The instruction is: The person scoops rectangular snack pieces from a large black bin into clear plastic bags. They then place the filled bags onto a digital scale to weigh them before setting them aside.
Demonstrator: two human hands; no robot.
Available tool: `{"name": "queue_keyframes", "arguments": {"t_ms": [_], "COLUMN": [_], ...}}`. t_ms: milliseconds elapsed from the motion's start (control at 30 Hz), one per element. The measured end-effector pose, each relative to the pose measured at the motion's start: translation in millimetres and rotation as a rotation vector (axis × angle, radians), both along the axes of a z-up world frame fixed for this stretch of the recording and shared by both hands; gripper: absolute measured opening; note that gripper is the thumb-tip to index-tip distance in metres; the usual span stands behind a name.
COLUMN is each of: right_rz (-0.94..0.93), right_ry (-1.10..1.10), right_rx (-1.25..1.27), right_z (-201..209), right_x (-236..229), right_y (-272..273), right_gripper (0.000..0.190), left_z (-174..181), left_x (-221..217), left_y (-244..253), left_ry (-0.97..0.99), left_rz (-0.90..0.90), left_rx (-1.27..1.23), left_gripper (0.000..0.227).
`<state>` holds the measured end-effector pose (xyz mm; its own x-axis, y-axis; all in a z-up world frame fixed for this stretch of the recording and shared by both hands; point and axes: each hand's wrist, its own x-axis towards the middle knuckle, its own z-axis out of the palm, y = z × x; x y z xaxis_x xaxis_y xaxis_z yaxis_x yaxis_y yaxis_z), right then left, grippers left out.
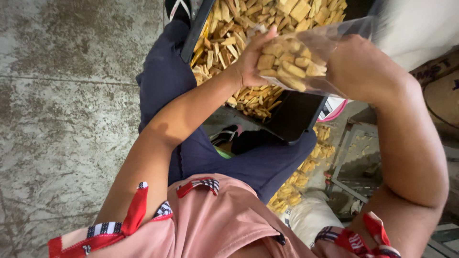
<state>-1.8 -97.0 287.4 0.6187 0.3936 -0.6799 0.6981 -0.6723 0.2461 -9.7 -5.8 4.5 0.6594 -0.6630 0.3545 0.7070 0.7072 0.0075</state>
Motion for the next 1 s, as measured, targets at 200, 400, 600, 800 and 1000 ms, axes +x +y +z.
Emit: {"name": "queue_keyframes", "arguments": {"t_ms": [200, 400, 600, 800, 1000], "right_rz": [0.022, 0.292, 0.019, -1.088, -0.234], "right_ry": [-0.158, -0.155, -0.095, 0.216, 0.245], "right_rx": [0.078, 0.404, 0.674, 1.741, 0.854], "right_z": [9, -7, -2, -142, -400], "right_x": [1, 6, 14, 20, -63], "right_y": [-4, -18, -93, -162, -104], "right_gripper": [0.069, 0.029, 0.032, 0.038, 0.028], "left_z": [-4, -1, -3, -33, -70], "left_x": [3, 1, 11, 39, 43], "left_y": [0, 2, -1, 23, 33], "left_ry": [0.047, 0.0, 0.064, 0.156, 0.181], "left_rz": [0.045, 0.051, 0.038, 0.175, 0.295], "left_rx": [0.094, 0.078, 0.125, 0.003, -0.035], "left_gripper": [0.079, 0.078, 0.073, 0.069, 0.065]}}
